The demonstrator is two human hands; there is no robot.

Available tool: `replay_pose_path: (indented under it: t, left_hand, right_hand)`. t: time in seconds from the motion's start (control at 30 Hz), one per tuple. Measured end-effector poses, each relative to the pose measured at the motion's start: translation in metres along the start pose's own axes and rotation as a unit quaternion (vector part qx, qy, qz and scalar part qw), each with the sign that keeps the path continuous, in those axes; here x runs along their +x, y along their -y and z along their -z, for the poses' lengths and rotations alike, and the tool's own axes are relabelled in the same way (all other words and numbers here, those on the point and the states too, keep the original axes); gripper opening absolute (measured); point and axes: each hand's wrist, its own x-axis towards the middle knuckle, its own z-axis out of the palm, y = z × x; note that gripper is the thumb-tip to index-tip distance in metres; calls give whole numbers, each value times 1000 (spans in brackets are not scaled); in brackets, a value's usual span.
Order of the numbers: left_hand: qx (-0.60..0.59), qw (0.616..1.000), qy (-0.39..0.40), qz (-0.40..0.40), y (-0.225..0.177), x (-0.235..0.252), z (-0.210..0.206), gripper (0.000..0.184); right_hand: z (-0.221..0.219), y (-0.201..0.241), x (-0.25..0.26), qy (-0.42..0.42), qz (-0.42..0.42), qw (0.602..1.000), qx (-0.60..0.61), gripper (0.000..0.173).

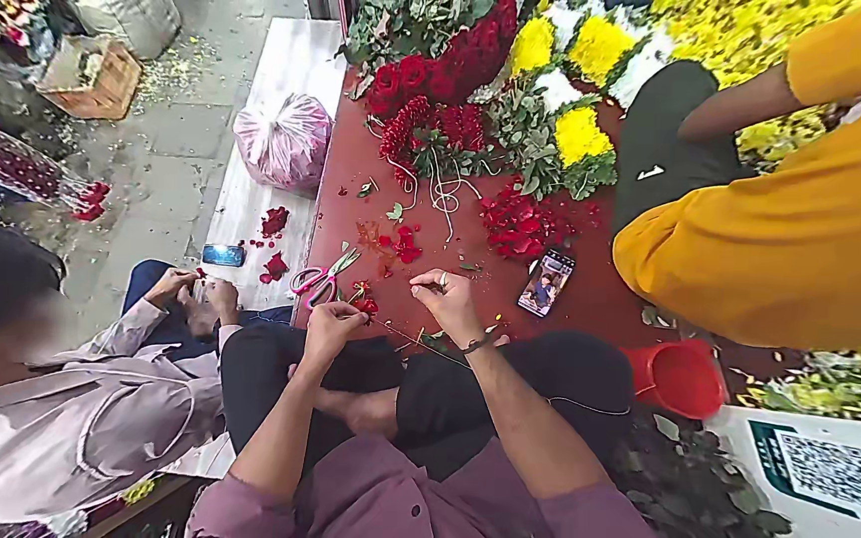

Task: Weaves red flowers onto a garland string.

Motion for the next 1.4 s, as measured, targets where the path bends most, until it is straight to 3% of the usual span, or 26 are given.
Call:
replay_pose_path:
  t: [0.07, 0.23, 0.43, 0.53, 0.6, 0.8, 1.13, 1.27, 1.4]
  left_hand:
    - [-3, 1000, -1, 2, -1, 0, 0, 13]
    - [16, 1000, -8, 6, -2, 0, -1, 13]
    - [-34, 999, 6, -11, -3, -3, -7, 12]
    - [-88, 996, 16, -30, -4, -4, -13, 11]
    - [-107, 993, 27, -38, -4, -5, -15, 10]
    - [-97, 991, 73, -50, -9, -7, -11, 10]
    - [-108, 984, 130, -49, -13, -9, -11, 11]
    - [-126, 988, 93, -16, -16, -10, -10, 7]
    - [-104, 994, 31, 1, -13, -9, -4, 10]
  right_hand:
    - [-1, 1, -2, -11, -12, 1000, 10, 14]
    - [1, 4, -4, 8, -25, 999, 48, 43]
    - [-10, 9, -8, 102, -125, 982, 96, 31]
    - [-25, 7, -17, 155, -180, 964, 121, 47]
    - [-36, 1, -21, 148, -201, 961, 119, 53]
    - [-39, -2, -18, 105, -197, 972, 73, 58]
    - [-30, -5, -13, 127, -213, 969, -13, 74]
    - [-22, -15, -9, 165, -191, 967, -22, 90]
    - [-26, -12, -13, 192, -194, 962, -11, 81]
